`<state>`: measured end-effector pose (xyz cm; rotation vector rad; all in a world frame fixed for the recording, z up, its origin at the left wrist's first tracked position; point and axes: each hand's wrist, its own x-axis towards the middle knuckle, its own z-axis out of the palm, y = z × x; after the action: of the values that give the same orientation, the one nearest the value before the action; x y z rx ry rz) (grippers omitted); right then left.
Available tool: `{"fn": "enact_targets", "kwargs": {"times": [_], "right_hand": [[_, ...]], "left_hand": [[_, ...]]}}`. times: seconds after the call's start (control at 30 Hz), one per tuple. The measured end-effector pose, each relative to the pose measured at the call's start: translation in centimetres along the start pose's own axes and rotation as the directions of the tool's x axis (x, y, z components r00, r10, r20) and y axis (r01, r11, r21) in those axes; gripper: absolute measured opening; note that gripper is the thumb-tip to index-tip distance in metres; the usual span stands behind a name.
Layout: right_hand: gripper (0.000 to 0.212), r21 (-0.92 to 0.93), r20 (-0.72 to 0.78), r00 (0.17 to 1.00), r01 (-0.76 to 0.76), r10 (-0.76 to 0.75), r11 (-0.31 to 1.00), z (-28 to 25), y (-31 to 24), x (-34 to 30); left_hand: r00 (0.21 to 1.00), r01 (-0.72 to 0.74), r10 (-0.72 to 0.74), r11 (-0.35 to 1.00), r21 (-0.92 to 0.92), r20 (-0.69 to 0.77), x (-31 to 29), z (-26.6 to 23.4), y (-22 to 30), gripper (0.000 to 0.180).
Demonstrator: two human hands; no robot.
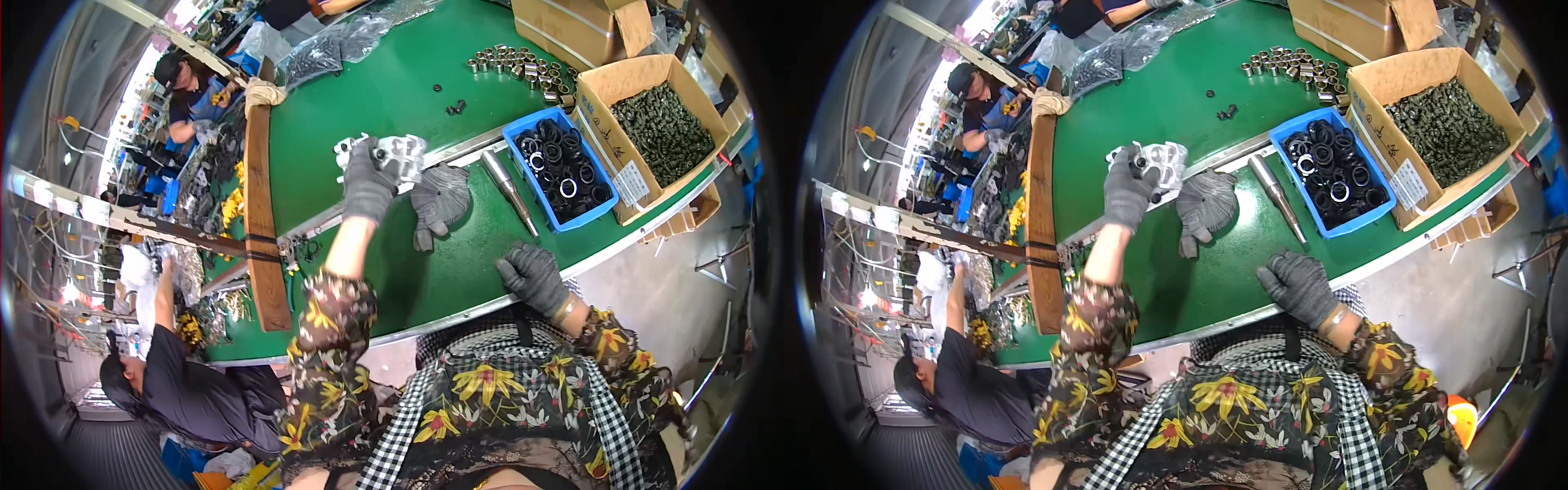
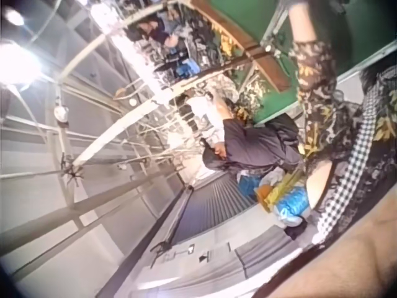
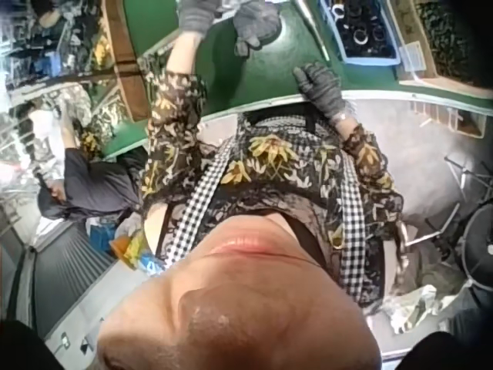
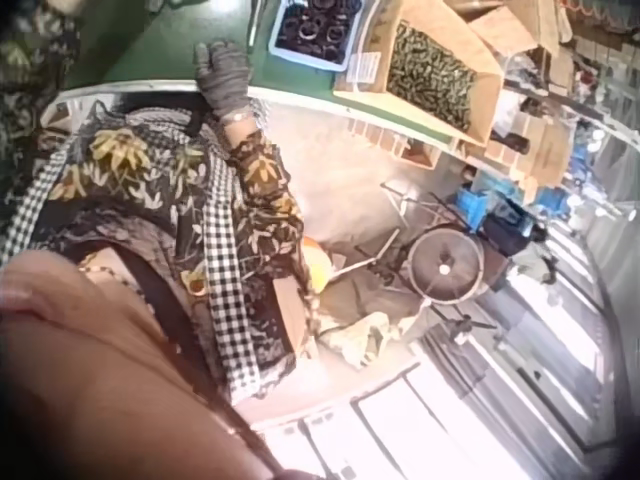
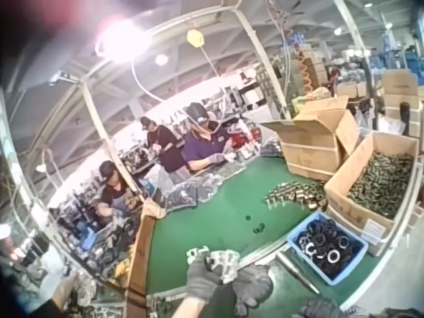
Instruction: Assembling small metal and plastic mechanical components using gaskets and an electric screwdriver on a factory line.
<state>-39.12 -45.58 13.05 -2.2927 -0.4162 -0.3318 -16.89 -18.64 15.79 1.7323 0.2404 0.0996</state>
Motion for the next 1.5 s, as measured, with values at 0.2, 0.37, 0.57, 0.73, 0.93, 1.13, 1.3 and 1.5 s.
{"fn": "enact_targets", "kwargs": {"times": [0.2, 0.37, 0.57, 0.73, 0.93, 1.13, 1.3, 1.5], "right_hand": [[0.048, 0.694, -0.042, 0.975, -0.130, 0.220, 0.708, -2.2, -2.2, 5.4], [0.055, 0.853, 0.053, 0.902, -0.264, 0.429, 0.450, -3.4, -3.5, 6.0], [0.058, 0.939, 0.149, 0.885, -0.267, 0.440, 0.218, -4.1, -3.4, 5.7], [0.059, 0.948, 0.124, 0.916, -0.223, 0.382, 0.227, -3.5, -2.8, 5.8], [0.078, 0.844, -0.053, 0.940, -0.138, 0.337, 0.518, -2.8, -3.4, 5.7], [0.069, 0.982, 0.007, 0.929, -0.076, 0.370, 0.171, -2.0, -4.2, 6.7], [0.062, 0.985, 0.115, 0.872, -0.164, 0.476, 0.062, -0.8, -6.3, 5.7], [0.037, 0.577, 0.036, 0.992, -0.122, 0.124, 0.808, 0.2, -6.0, 3.0]], "left_hand": [[0.919, -0.232, 0.167, 0.962, 0.144, 0.358, -14.6, 5.0, 8.2, 0.041], [0.848, -0.411, 0.393, 0.911, -0.027, 0.355, -17.9, 6.8, 6.7, 0.044], [0.808, -0.254, 0.384, 0.911, -0.323, 0.446, -17.4, 6.1, 4.6, 0.061], [0.806, -0.114, 0.299, 0.925, -0.362, 0.511, -17.7, 5.0, 3.0, 0.071], [0.821, -0.197, 0.269, 0.961, -0.193, 0.504, -17.7, 5.8, 3.6, 0.097], [0.770, 0.489, 0.188, 0.439, -0.754, 0.610, -16.1, 6.7, -1.7, 0.069], [0.920, 0.008, 0.233, 0.795, -0.607, 0.316, -16.6, 8.3, -4.2, 0.063], [0.925, 0.284, 0.117, 0.421, -0.862, 0.361, -18.3, 7.5, 0.6, 0.084]]}}
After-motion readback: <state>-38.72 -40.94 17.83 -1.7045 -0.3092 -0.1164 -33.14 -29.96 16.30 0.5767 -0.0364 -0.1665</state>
